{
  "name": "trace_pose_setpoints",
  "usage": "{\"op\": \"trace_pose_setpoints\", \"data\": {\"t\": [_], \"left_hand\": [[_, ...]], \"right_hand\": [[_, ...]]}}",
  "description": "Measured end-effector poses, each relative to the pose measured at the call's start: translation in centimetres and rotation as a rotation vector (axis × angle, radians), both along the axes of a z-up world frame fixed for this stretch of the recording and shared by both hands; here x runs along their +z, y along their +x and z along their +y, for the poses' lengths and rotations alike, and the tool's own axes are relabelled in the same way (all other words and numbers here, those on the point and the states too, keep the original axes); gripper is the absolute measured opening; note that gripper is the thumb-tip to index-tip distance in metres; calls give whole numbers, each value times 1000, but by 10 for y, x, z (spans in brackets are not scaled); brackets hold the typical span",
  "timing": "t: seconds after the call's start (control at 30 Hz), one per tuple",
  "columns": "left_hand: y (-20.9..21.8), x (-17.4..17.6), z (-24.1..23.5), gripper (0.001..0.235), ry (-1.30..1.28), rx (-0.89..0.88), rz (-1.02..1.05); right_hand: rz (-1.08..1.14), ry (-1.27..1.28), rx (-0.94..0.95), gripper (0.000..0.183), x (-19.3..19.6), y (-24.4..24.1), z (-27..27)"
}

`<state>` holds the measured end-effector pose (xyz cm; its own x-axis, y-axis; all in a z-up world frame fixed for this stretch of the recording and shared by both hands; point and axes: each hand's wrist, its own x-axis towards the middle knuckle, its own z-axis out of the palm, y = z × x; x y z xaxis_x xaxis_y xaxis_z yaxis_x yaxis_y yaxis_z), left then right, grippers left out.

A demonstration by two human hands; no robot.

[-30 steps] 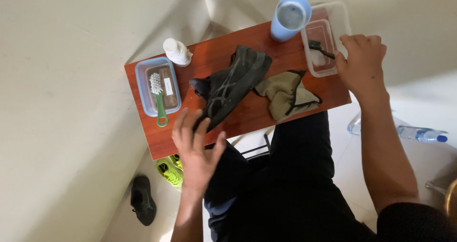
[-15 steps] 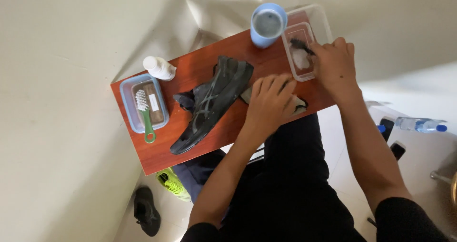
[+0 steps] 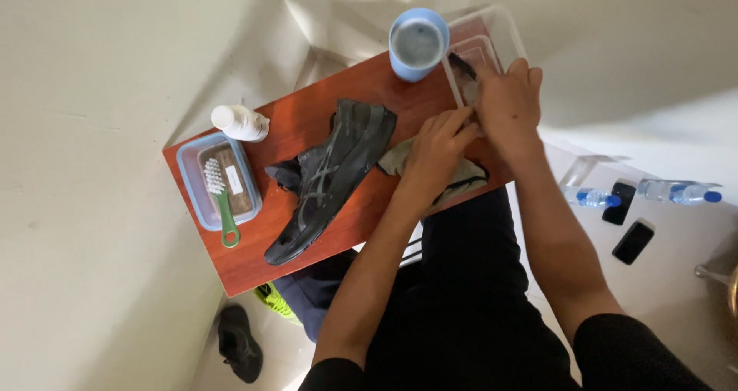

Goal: The person scrubs a black sneaker with a brush and cleaning solution, then wipes it with a cloth. They repeat the process on different parts of the shoe, including the sole and upper, using a small brush and a cloth.

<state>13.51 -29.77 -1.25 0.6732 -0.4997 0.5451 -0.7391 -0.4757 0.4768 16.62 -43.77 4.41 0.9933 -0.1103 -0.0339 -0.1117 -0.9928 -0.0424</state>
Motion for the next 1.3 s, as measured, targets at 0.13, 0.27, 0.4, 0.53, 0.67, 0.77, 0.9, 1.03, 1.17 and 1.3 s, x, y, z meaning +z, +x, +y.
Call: {"op": "trace_pose_setpoints", "data": {"t": [0.13, 0.27, 0.4, 0.53, 0.67, 0.77, 0.9, 1.03, 1.17, 1.3], "left_hand": [[0, -4, 0, 18, 6, 2, 4], [-2, -10, -3, 19, 51, 26, -7], [-3, 2, 0, 19, 66, 28, 25], [-6, -2, -4, 20, 28, 30, 52], [-7, -4, -4, 22, 32, 40, 36], [-7, -4, -4, 23, 27, 48, 31], [-8, -16, -6, 26, 22, 51, 28], [-8, -14, -4, 18, 31, 66, 31], [-9, -10, -1, 15, 21, 49, 40], [-7, -22, -3, 17, 11, 53, 4]], "right_hand": [[126, 188, -51, 24, -19, 2, -24], [200, 489, -142, 39, 32, -6, -20], [274, 607, -256, 43, 54, -17, -23], [151, 707, -309, 40, 43, -35, -18], [-42, 707, -390, 37, 41, -47, -3], [-89, 640, -324, 38, 49, -43, 8], [18, 477, -241, 37, 21, -24, -5], [33, 355, -151, 31, -2, -3, -3], [105, 326, -92, 34, 35, 3, 22], [223, 451, -78, 39, 54, 6, 19]]}}
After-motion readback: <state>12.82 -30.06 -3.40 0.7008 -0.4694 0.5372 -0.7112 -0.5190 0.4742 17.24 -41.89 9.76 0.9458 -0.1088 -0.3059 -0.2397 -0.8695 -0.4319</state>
